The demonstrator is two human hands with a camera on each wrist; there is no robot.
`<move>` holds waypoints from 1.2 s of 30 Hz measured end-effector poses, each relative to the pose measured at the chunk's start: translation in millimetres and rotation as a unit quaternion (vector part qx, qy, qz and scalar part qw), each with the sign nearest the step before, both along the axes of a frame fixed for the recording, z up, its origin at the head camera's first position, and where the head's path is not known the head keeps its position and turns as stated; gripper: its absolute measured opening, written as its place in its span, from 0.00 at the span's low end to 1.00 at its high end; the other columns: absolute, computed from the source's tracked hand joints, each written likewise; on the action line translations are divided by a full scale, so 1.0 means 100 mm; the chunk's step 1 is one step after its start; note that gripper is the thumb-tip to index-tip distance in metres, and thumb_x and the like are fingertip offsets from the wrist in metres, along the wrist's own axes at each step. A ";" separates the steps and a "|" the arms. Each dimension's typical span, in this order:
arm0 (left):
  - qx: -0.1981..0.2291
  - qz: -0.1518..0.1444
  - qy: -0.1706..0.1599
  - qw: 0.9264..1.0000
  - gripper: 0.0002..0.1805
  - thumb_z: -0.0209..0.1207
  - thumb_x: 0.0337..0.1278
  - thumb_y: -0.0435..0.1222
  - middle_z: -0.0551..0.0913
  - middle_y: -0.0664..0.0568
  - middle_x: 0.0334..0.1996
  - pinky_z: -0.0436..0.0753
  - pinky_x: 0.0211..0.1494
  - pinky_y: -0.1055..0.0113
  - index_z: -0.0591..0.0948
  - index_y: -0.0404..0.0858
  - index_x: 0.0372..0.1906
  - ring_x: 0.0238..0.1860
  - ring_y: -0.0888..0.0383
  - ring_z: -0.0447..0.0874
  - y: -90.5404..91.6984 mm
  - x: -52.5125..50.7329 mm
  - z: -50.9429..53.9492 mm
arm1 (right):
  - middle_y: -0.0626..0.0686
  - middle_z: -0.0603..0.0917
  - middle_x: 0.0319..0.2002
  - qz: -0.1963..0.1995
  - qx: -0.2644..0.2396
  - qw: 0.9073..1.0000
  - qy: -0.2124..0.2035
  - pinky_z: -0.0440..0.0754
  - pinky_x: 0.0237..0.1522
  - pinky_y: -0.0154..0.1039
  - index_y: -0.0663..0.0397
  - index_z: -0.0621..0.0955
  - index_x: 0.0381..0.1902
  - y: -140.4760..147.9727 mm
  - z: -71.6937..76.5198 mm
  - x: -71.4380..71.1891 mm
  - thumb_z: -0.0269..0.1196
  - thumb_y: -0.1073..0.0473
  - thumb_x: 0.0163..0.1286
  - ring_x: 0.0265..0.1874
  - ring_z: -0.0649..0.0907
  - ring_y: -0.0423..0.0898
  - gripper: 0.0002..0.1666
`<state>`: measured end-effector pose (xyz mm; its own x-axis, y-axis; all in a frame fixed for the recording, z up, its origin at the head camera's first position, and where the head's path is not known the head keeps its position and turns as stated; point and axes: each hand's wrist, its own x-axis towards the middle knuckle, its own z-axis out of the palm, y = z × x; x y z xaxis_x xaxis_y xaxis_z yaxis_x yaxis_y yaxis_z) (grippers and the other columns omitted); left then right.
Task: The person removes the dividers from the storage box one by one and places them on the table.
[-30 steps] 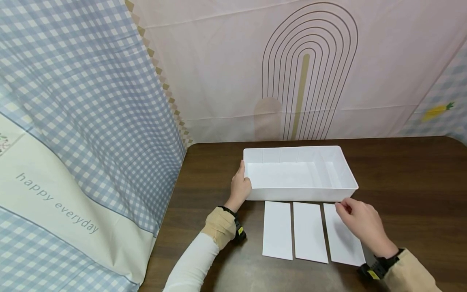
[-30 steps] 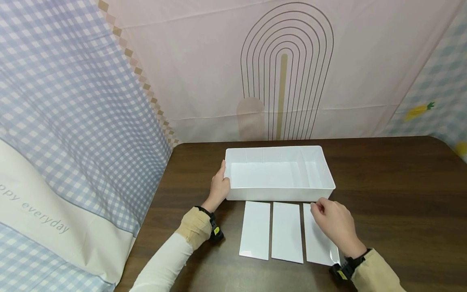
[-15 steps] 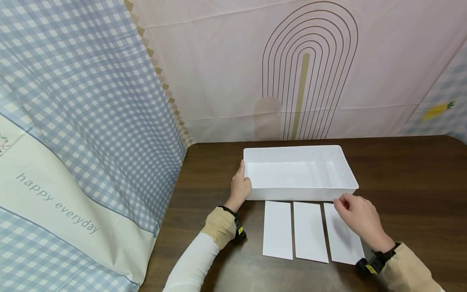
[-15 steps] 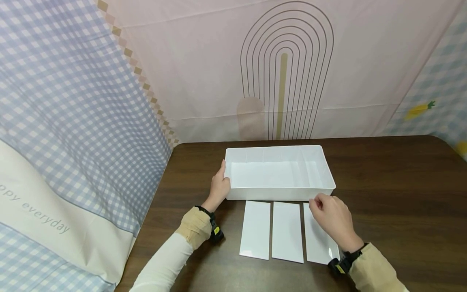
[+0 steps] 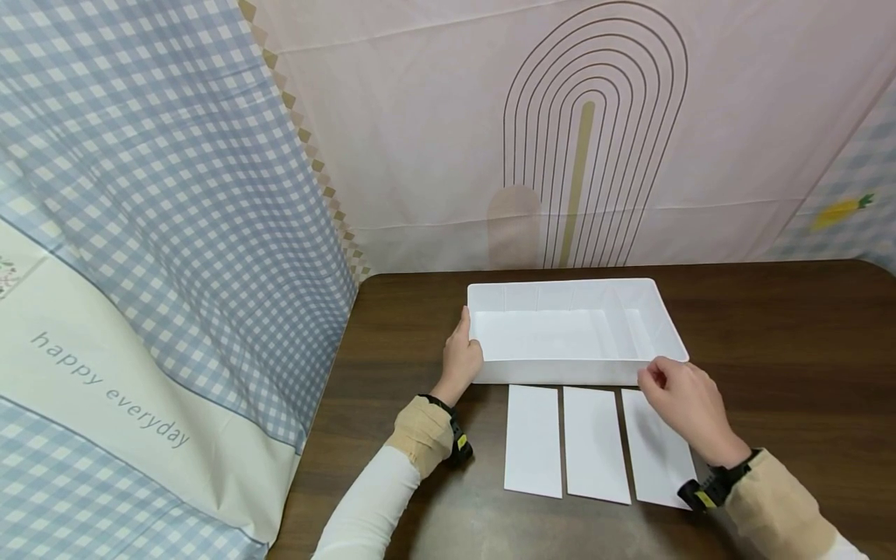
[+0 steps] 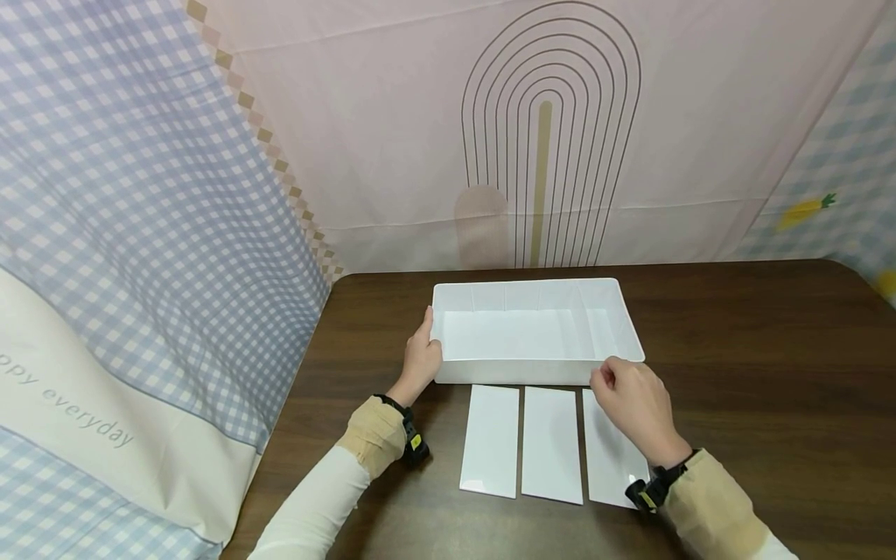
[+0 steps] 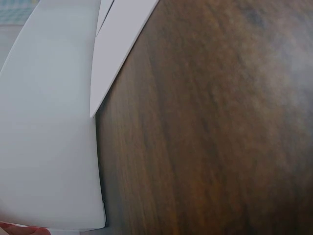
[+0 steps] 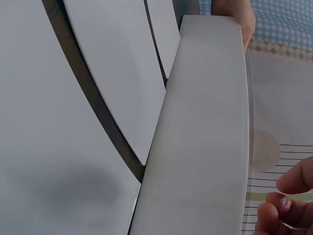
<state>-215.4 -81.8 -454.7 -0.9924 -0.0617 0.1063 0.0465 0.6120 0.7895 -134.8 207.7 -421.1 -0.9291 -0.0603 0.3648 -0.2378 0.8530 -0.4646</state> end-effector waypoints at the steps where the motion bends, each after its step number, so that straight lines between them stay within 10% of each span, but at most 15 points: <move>1: 0.001 0.000 -0.001 1.000 0.35 0.37 0.49 0.24 0.58 0.45 0.65 0.69 0.56 0.58 0.50 0.37 0.68 0.58 0.52 0.67 0.00 0.00 0.00 | 0.46 0.65 0.09 -0.002 -0.002 1.000 -0.001 0.56 0.15 0.32 0.53 0.71 0.11 0.00 0.01 -0.01 0.52 0.62 0.57 0.12 0.62 0.40 0.15; 26: 0.003 0.003 -0.010 1.000 0.34 0.37 0.51 0.24 0.57 0.46 0.66 0.69 0.54 0.60 0.50 0.38 0.68 0.60 0.52 0.65 0.00 0.01 0.02 | 0.53 0.72 0.17 -0.011 0.002 1.000 -0.007 0.60 0.19 0.34 0.62 0.76 0.20 0.00 0.02 -0.14 0.56 0.62 0.56 0.19 0.67 0.45 0.09; 36: -0.004 0.007 -0.009 1.000 0.35 0.38 0.51 0.24 0.58 0.46 0.65 0.70 0.48 0.62 0.51 0.38 0.68 0.43 0.48 0.75 0.00 0.02 0.03 | 0.57 0.74 0.20 -0.013 -0.006 1.000 0.003 0.62 0.21 0.35 0.64 0.76 0.22 0.00 0.00 -0.21 0.55 0.61 0.57 0.21 0.69 0.48 0.11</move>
